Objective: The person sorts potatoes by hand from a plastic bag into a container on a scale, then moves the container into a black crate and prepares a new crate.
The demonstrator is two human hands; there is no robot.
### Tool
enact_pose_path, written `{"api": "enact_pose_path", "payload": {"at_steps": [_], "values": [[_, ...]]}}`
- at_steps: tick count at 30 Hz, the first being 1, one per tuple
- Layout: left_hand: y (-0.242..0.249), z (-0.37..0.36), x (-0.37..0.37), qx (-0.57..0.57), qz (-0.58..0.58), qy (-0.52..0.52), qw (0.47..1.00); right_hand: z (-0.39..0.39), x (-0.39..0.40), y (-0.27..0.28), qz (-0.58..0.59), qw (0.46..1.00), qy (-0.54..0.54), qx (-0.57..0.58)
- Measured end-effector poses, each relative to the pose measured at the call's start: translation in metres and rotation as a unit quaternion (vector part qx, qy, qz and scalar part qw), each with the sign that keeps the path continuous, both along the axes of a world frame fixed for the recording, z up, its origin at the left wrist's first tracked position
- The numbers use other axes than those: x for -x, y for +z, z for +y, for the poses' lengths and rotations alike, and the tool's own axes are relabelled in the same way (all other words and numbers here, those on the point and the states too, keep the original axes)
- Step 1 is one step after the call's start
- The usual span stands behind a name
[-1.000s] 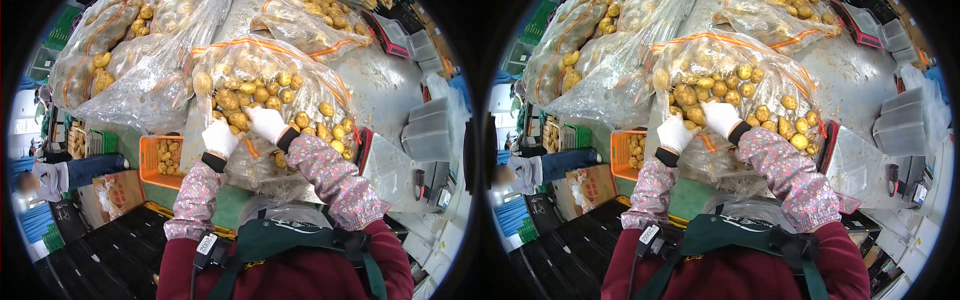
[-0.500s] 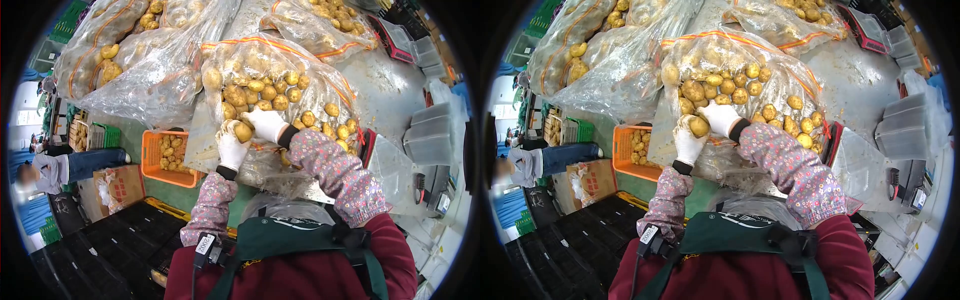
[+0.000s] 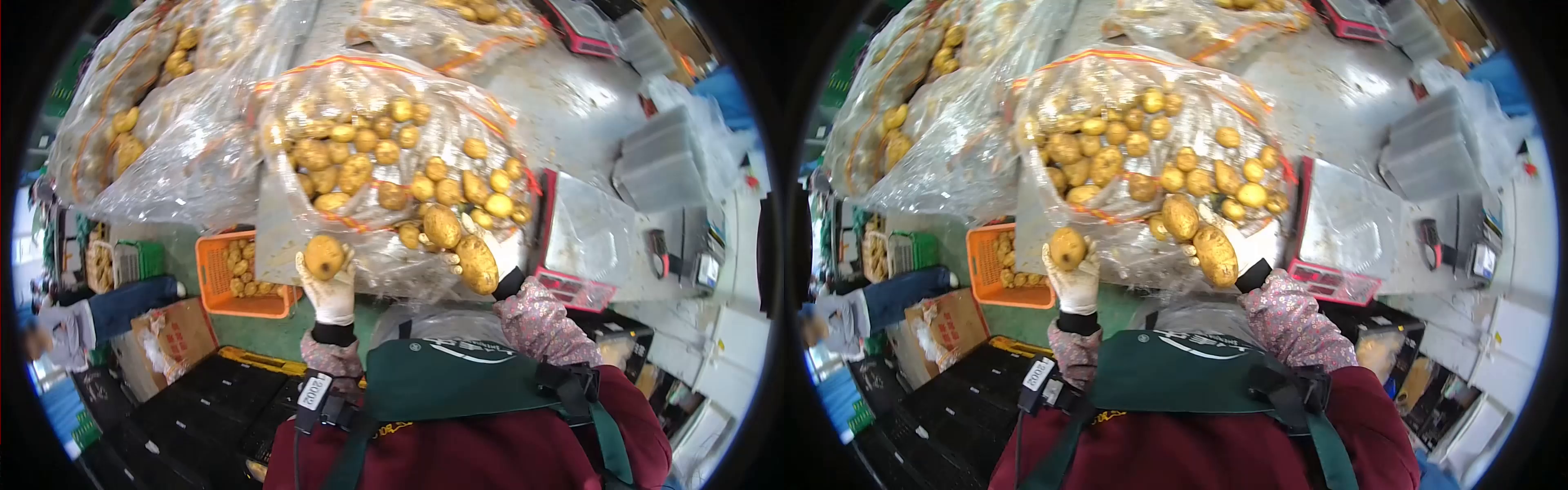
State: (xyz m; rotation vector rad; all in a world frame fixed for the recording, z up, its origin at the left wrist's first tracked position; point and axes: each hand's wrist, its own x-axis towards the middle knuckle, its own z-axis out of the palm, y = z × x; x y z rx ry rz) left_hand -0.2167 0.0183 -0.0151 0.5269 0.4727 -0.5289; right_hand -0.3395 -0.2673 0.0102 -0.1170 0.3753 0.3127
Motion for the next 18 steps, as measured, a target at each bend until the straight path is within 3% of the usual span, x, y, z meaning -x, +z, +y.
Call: {"api": "enact_pose_path", "payload": {"at_steps": [1,4,5,6,7,8,9,10,11,12,13,15,16,17,18], "values": [[-0.018,0.008,0.008,-0.019,-0.012,-0.025,0.999,-0.007,0.014,0.004,0.000,0.999,-0.004,-0.040],[-0.024,-0.012,0.029,0.054,-0.025,-0.105,0.993,-0.031,0.047,0.031,0.038,0.998,-0.049,-0.001],[-0.031,-0.026,0.040,-0.222,-0.212,-0.150,0.940,-0.036,0.055,0.036,0.055,0.997,-0.059,0.011],[-0.034,-0.039,0.051,-0.473,-0.377,-0.175,0.777,-0.049,0.066,0.035,0.046,0.996,-0.048,0.053],[0.014,-0.060,0.060,-0.540,-0.496,-0.189,0.653,-0.060,0.083,0.031,0.034,0.993,-0.058,0.101],[0.007,-0.073,0.060,-0.349,-0.366,-0.169,0.846,-0.066,0.091,0.045,0.032,0.985,-0.096,0.137],[0.001,-0.087,0.063,-0.124,-0.197,-0.144,0.962,-0.073,0.103,0.068,0.034,0.974,-0.138,0.175],[0.007,-0.102,0.069,-0.114,-0.199,-0.159,0.960,-0.077,0.109,0.085,-0.012,0.974,-0.179,0.137],[0.015,-0.117,0.075,-0.204,-0.291,-0.197,0.914,-0.087,0.124,0.085,-0.008,0.969,-0.198,0.144],[0.024,-0.132,0.082,-0.287,-0.381,-0.227,0.849,-0.097,0.140,0.083,0.026,0.958,-0.212,0.194],[0.029,-0.145,0.091,-0.278,-0.385,-0.239,0.847,-0.104,0.152,0.083,0.058,0.944,-0.220,0.240],[0.041,-0.163,0.108,-0.191,-0.352,-0.251,0.881,-0.114,0.172,0.084,0.034,0.950,-0.253,0.180],[0.049,-0.174,0.110,-0.002,-0.262,-0.252,0.932,-0.125,0.185,0.079,0.018,0.956,-0.237,0.171],[0.053,-0.181,0.114,-0.001,-0.264,-0.258,0.929,-0.132,0.197,0.076,0.004,0.961,-0.223,0.163],[0.055,-0.189,0.118,0.033,-0.164,-0.260,0.951,-0.131,0.200,0.088,0.016,0.954,-0.257,0.152]]}}
